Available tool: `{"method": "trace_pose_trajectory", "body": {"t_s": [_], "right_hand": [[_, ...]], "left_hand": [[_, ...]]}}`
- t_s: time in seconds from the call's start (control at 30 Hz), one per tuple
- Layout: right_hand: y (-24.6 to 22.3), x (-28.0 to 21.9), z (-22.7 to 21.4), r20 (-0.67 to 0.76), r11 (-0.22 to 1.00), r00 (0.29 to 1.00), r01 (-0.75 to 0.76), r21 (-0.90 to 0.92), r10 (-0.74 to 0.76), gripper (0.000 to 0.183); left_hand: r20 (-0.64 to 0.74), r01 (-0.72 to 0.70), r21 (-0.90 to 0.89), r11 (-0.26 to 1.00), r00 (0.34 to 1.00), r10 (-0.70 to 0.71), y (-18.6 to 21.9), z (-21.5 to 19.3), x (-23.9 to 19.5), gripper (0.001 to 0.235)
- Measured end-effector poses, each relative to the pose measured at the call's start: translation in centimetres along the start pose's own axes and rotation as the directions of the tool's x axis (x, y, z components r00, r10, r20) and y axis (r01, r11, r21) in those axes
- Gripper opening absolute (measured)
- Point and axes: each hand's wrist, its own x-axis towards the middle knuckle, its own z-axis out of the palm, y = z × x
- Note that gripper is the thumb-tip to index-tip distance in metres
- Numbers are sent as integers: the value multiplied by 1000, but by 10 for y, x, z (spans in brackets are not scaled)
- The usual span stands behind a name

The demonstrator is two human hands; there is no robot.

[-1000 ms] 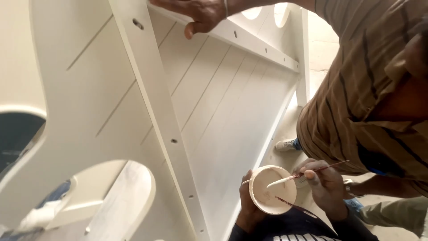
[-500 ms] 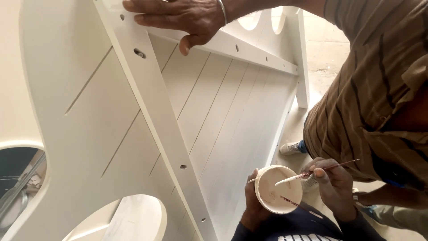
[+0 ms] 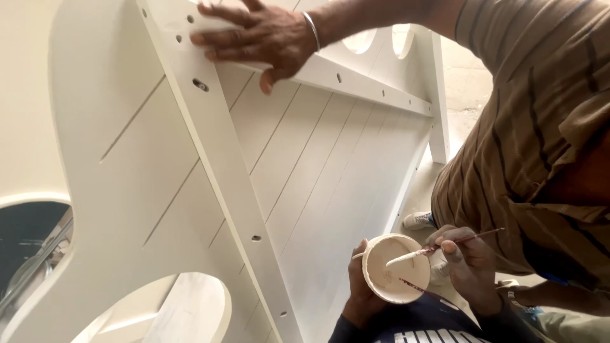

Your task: The person holds a cup of white paint in one hand and a paintbrush in the other, applying white paint to white wooden furniture parts, including cut-out panels and turned posts of a crib-like frame. They walk around the furniture and paint different edges, holes, and curved surfaces, at one point pausing while another person points at a spot on the frame.

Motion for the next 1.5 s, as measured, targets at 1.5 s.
{"method": "trace_pose_trajectory", "body": {"t_s": [1.5], "right_hand": [[9, 45, -30, 67, 995, 993, -95, 14, 94, 16]], "left_hand": [[-28, -111, 9, 994, 993, 111, 8, 1, 69, 68]]}}
